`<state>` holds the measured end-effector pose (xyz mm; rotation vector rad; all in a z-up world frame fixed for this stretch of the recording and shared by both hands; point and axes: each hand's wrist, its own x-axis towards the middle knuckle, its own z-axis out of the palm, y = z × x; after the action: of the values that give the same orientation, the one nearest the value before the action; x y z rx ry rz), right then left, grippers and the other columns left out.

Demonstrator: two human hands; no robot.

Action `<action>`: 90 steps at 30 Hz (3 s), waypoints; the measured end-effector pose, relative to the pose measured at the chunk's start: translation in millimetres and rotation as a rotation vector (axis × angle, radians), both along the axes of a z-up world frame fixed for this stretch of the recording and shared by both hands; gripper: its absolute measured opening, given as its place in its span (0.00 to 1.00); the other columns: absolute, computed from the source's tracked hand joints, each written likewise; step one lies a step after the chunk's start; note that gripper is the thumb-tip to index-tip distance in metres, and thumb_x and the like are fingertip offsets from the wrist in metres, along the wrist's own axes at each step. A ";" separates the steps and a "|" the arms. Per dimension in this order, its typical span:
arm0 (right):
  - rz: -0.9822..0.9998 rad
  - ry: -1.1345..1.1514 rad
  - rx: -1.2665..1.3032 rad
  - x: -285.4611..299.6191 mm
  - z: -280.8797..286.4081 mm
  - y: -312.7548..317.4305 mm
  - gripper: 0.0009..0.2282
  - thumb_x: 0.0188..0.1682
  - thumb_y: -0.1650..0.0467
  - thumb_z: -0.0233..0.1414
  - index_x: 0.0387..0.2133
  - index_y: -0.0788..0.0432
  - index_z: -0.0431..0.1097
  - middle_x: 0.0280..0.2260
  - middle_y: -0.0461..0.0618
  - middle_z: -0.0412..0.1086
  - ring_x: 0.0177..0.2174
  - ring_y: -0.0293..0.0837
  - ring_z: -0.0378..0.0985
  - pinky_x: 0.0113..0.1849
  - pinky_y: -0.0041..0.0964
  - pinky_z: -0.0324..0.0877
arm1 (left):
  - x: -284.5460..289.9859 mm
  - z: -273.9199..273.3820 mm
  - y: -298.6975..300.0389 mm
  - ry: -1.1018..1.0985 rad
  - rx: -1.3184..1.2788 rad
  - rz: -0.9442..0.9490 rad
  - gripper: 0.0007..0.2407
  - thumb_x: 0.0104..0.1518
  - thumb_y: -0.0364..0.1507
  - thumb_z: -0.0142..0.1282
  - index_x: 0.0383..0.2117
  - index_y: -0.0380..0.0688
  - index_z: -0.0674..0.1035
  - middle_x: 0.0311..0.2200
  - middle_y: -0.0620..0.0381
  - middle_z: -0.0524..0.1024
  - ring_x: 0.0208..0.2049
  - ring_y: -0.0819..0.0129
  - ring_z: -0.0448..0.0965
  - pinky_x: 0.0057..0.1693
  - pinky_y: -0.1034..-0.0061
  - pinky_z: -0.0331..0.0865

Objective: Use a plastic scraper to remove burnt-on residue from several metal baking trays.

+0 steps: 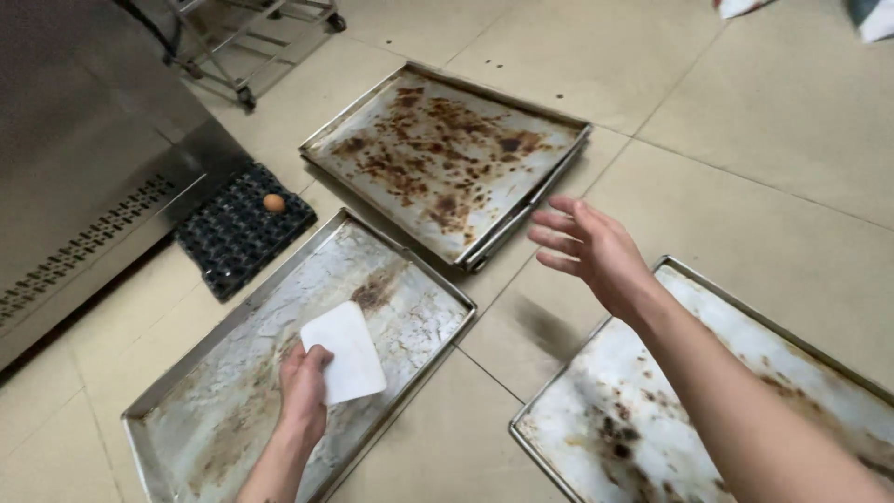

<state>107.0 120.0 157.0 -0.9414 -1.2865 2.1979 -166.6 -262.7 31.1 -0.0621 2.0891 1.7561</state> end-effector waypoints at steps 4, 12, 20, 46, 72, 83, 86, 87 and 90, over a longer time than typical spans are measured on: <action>-0.050 -0.306 0.080 108.3 4.2 -0.4 0.28 0.69 0.60 0.35 0.80 0.59 0.57 0.70 0.60 0.74 0.64 0.58 0.81 0.64 0.55 0.78 | 33.3 -8.8 57.1 0.006 0.109 -0.164 0.16 0.62 0.20 0.50 0.55 0.30 0.84 0.41 0.45 0.83 0.38 0.60 0.76 0.47 0.70 0.71; -0.228 -0.846 0.145 419.9 -93.9 -29.3 0.25 0.70 0.64 0.44 0.79 0.60 0.59 0.68 0.61 0.74 0.63 0.58 0.82 0.65 0.55 0.78 | 149.7 29.8 153.3 -0.073 0.115 -0.516 0.18 0.63 0.21 0.50 0.58 0.28 0.82 0.43 0.42 0.82 0.40 0.58 0.77 0.49 0.68 0.73; -0.068 -1.442 0.199 697.5 -227.7 -154.3 0.33 0.60 0.54 0.55 0.78 0.51 0.65 0.60 0.57 0.86 0.58 0.54 0.90 0.58 0.45 0.83 | 242.0 32.0 198.6 -0.021 -0.100 -0.785 0.21 0.63 0.21 0.51 0.63 0.28 0.78 0.49 0.37 0.82 0.47 0.49 0.83 0.53 0.59 0.78; -0.771 -0.527 0.390 558.1 -10.9 -190.1 0.11 0.70 0.69 0.56 0.41 0.61 0.63 0.33 0.45 0.57 0.29 0.38 0.61 0.30 0.34 0.62 | 201.8 5.2 189.7 0.070 -0.046 -0.597 0.19 0.66 0.25 0.52 0.63 0.36 0.81 0.49 0.49 0.83 0.44 0.65 0.80 0.50 0.73 0.76; -0.227 -1.440 -0.124 571.2 -222.3 -256.4 0.19 0.73 0.63 0.46 0.64 0.64 0.74 0.41 0.64 0.86 0.34 0.57 0.91 0.43 0.53 0.85 | 199.4 -84.5 177.8 0.648 -0.314 -0.993 0.19 0.61 0.26 0.57 0.58 0.30 0.75 0.48 0.31 0.84 0.44 0.38 0.87 0.53 0.52 0.81; 0.174 -0.443 -0.738 411.5 -169.9 -287.6 0.21 0.69 0.64 0.50 0.72 0.56 0.73 0.52 0.57 0.86 0.39 0.51 0.93 0.36 0.38 0.87 | 269.8 -28.6 200.8 0.349 -0.005 -0.935 0.17 0.67 0.22 0.55 0.62 0.31 0.73 0.53 0.42 0.82 0.49 0.59 0.85 0.55 0.68 0.82; 0.224 -0.436 -0.520 385.1 -164.9 -271.9 0.20 0.66 0.65 0.56 0.69 0.59 0.76 0.47 0.57 0.84 0.32 0.43 0.89 0.30 0.29 0.86 | 275.3 -22.9 198.9 0.355 -0.048 -0.937 0.19 0.67 0.23 0.54 0.64 0.30 0.71 0.55 0.38 0.81 0.51 0.55 0.85 0.56 0.64 0.83; 0.220 -0.432 -0.521 401.9 -176.2 -253.2 0.20 0.66 0.65 0.56 0.69 0.59 0.76 0.47 0.57 0.84 0.32 0.43 0.89 0.30 0.29 0.86 | 275.4 -20.7 195.4 0.358 -0.048 -0.941 0.19 0.67 0.23 0.54 0.64 0.30 0.71 0.55 0.38 0.81 0.51 0.55 0.85 0.56 0.64 0.83; -0.052 -0.800 0.141 459.0 -224.8 -182.3 0.15 0.63 0.65 0.56 0.54 0.62 0.84 0.39 0.67 0.88 0.32 0.60 0.94 0.39 0.58 0.87 | 266.2 -13.6 188.6 0.329 -0.037 -0.846 0.12 0.69 0.23 0.63 0.55 0.37 0.74 0.40 0.47 0.80 0.45 0.60 0.82 0.49 0.53 0.80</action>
<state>566.1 -62.2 -67.8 -1.8678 -1.6771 1.6903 99.5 -74.1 17.5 1.0048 1.9069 1.2411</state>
